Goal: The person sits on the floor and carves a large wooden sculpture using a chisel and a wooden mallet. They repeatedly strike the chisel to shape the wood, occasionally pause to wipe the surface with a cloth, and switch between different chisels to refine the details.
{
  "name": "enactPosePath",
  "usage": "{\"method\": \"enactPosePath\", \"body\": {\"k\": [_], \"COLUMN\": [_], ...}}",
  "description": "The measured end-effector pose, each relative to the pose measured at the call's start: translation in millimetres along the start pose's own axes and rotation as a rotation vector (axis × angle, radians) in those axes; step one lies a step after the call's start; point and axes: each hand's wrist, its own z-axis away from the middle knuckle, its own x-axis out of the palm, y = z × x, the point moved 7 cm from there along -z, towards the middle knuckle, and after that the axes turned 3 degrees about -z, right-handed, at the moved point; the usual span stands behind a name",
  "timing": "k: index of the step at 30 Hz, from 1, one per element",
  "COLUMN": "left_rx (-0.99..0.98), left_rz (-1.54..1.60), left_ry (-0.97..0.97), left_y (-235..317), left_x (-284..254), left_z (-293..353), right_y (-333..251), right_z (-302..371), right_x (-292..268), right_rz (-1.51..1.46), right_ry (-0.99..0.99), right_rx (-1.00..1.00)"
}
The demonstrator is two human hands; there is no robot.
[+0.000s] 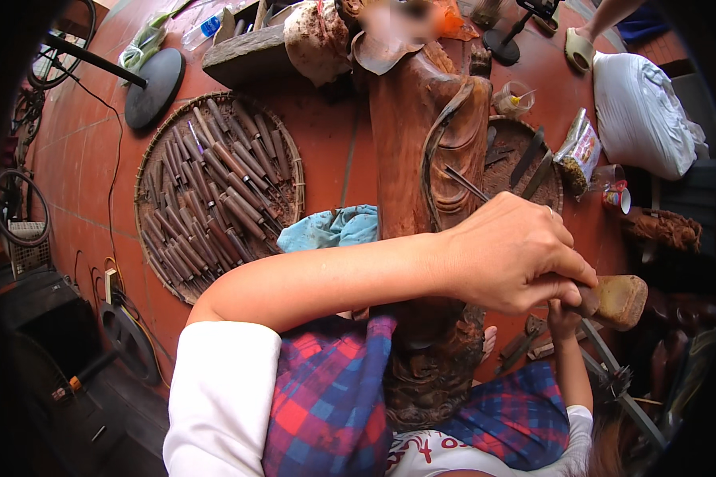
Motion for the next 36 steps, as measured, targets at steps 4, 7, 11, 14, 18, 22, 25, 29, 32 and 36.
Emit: {"method": "enactPosePath", "body": {"k": [4,7,11,14,18,22,25,29,32,36], "left_rx": [-0.014,-0.052,-0.058,-0.090,-0.111,-0.104,-0.104,0.008,-0.025,-0.108], "left_rz": [0.016,-0.010,-0.017,-0.003,0.005,-0.033,-0.057,-0.060,0.042,0.197], "left_ry": [0.052,0.052,0.089,0.085,0.048,0.027,-0.012,-0.194,-0.463,-0.746], "left_y": [-8.0,-18.7,-25.4,-27.3,-27.9,-28.2,-24.6,17.8,44.5,56.4], "left_x": [-5.5,-9.1,-12.7,-14.3,-14.3,-13.1,-11.4,15.6,38.7,46.5], "left_z": [-7.5,-9.7,-9.9,-9.3,-11.8,-11.1,-11.0,-7.3,7.3,26.6], "right_y": [-14.4,-11.5,-24.6,-28.2,-30.6,-28.3,-14.0,-8.6,-8.2,9.8], "right_z": [-9.5,-10.5,-26.1,-30.8,-32.0,-27.6,-12.5,-1.2,7.5,25.5], "right_x": [3.8,7.2,2.0,1.7,4.8,5.3,12.7,3.2,5.1,11.3], "right_rz": [-0.071,-0.217,-0.167,-0.203,-0.260,-0.270,-0.373,-0.383,-0.449,-0.366], "right_ry": [0.115,0.161,0.116,0.087,0.178,0.193,0.235,0.255,0.292,0.163], "right_rx": [0.097,0.201,0.171,0.176,0.208,0.148,0.281,0.153,0.390,0.576]}}
